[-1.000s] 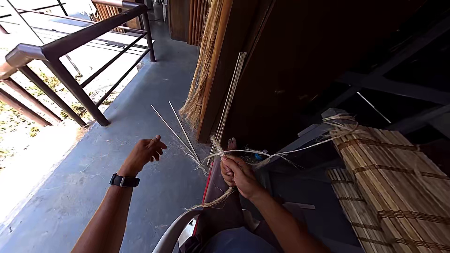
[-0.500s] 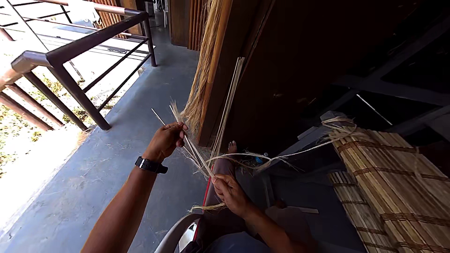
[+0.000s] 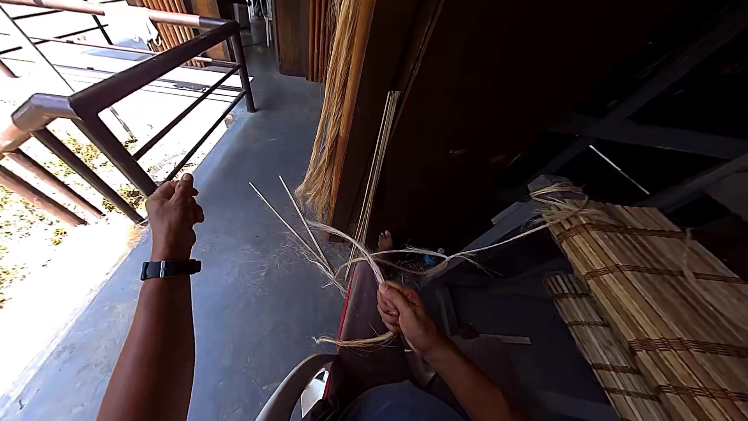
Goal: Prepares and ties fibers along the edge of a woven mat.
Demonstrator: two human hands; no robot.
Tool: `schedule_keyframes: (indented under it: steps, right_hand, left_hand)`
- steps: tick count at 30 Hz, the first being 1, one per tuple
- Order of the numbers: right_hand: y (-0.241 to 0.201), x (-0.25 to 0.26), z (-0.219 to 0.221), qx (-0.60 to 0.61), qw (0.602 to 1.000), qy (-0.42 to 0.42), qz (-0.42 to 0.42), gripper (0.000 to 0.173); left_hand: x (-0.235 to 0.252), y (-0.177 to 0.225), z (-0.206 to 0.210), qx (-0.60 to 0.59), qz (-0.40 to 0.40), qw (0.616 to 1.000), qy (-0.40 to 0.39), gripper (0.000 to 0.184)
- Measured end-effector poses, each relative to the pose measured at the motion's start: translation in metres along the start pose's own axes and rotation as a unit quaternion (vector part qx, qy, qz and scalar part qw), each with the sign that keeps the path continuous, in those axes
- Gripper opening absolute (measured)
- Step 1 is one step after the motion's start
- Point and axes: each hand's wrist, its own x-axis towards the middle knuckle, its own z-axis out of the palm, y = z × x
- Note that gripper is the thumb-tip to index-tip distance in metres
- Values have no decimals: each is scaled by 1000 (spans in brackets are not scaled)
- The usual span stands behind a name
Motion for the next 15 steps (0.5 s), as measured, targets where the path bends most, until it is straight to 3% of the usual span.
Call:
schedule_keyframes:
  steps: [2, 3, 5, 7, 9, 12, 15]
  right_hand:
    - [-7, 8, 3, -22, 999, 14, -22, 38]
    - [-9, 13, 5, -48, 998, 16, -34, 37]
    - [-11, 22, 12, -132, 990, 19, -51, 36]
    - [-15, 28, 21, -240, 968, 15, -65, 35]
    - [-24, 27, 35, -335, 939, 7, -79, 35]
    - [-27, 23, 48, -409, 910, -4, -67, 36]
    - [-23, 22, 46, -409, 910, -13, -58, 36]
  left_hand:
    - [-34, 6, 6, 23, -34, 995, -86, 40]
    - [-53, 10, 16, 27, -58, 981, -183, 44]
    - [-90, 10, 46, 15, -100, 906, -412, 49]
    - [-123, 8, 82, -22, -132, 827, -546, 49]
    - [-145, 5, 113, -77, -150, 807, -566, 41]
    - [-150, 7, 138, -137, -155, 855, -476, 28]
    - [-130, 17, 140, -134, -131, 882, -432, 36]
